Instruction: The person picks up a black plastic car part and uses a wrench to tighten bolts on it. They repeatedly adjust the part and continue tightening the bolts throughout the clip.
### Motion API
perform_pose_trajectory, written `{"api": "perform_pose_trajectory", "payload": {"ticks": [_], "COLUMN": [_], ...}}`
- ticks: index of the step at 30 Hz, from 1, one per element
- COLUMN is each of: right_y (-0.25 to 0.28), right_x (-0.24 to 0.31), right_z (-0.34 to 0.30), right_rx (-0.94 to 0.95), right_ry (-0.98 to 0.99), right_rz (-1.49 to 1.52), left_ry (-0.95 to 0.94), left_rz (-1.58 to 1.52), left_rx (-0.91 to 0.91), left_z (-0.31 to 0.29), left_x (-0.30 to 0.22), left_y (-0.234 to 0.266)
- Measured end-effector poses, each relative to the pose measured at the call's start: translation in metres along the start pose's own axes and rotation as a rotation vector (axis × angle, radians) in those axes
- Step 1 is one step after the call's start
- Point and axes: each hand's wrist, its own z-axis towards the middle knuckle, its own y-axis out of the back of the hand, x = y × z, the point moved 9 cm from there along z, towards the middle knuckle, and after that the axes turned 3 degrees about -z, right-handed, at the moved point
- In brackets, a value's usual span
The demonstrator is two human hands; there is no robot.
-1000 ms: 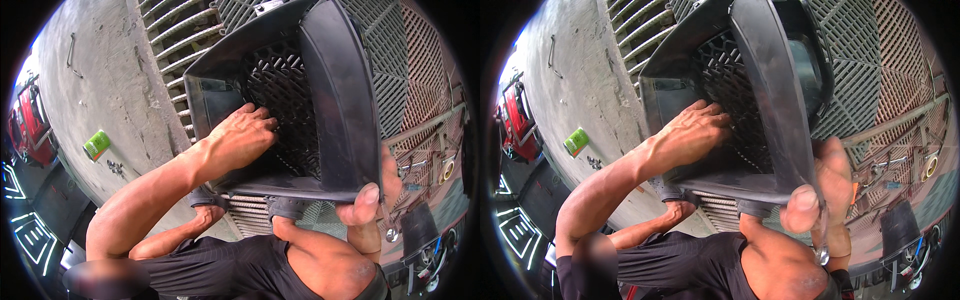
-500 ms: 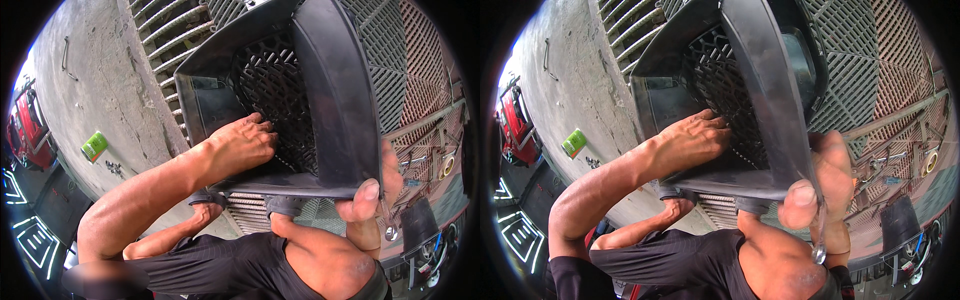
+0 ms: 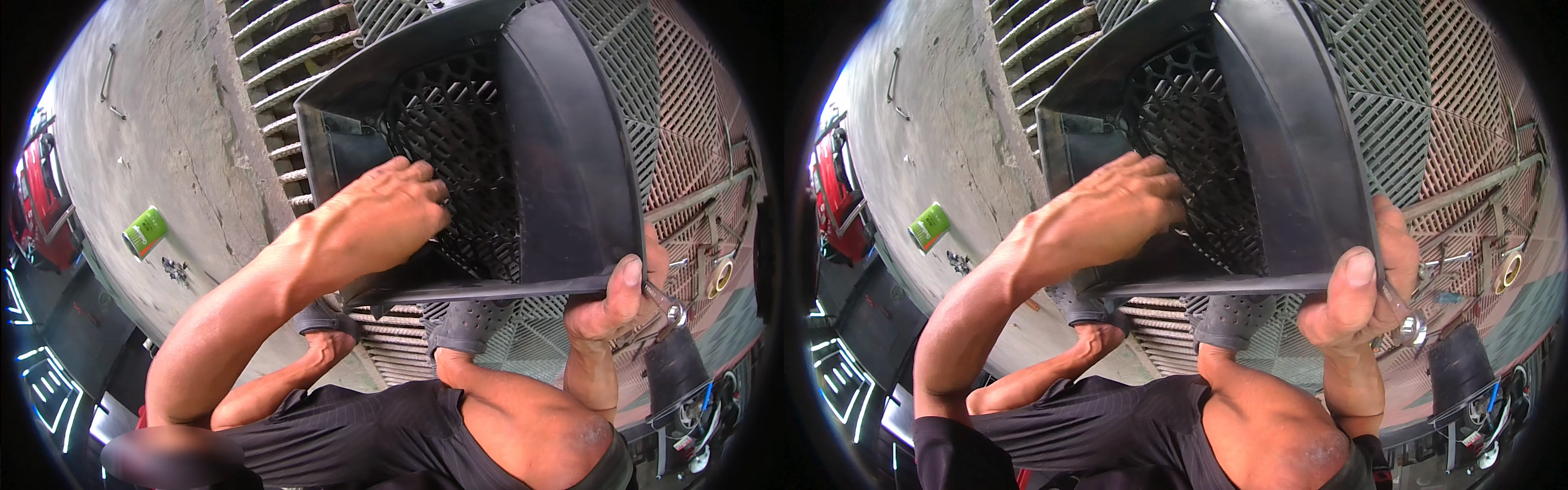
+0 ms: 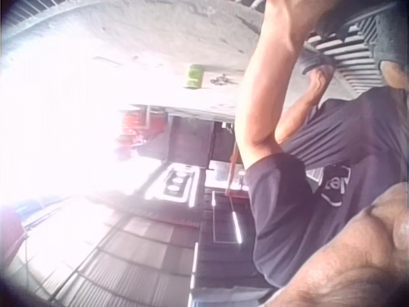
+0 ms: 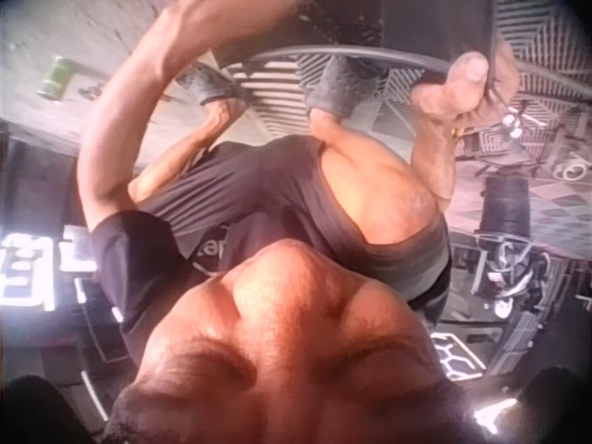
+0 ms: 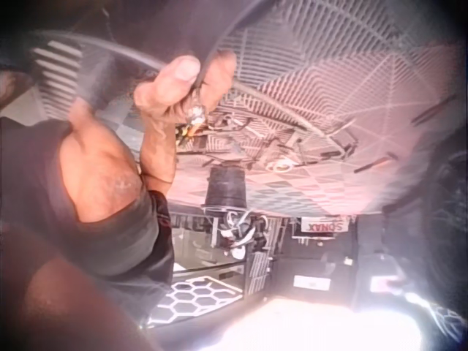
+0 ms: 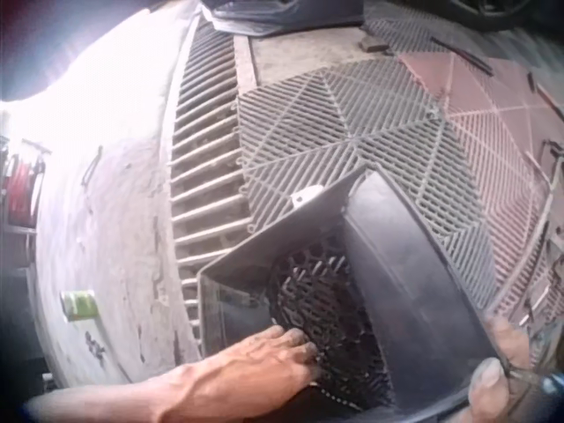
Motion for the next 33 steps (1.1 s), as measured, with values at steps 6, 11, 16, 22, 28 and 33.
{"api": "perform_pose_trajectory", "payload": {"ticks": [6,11,16,22,28,33], "right_y": [-0.008,0.007,0.037,0.018,0.032,-0.05], "right_x": [0.001,-0.011,-0.084,-0.106,-0.013,0.176], "right_z": [0.004,0.007,-0.042,-0.131,-0.081,0.021], "right_rx": [0.06,0.097,-0.26,0.157,0.005,0.333], "right_ry": [-0.098,-0.054,-0.456,-0.269,0.185,0.524], "right_rz": [0.225,0.42,0.225,-0.571,-0.877,-0.349], "left_ry": [0.435,0.962,1.033,0.939,0.737,0.698], "left_rz": [-0.755,-1.3,-2.187,-2.188,-2.028,-1.889], "left_rx": [-1.146,-1.717,-1.302,-1.251,-1.274,-1.298], "left_z": [-0.11,-0.161,-0.081,-0.077,-0.063,-0.057], "left_x": [0.057,0.089,0.039,0.023,0.026,0.02], "left_y": [0.073,-0.076,-0.189,-0.176,-0.19,-0.17]}}
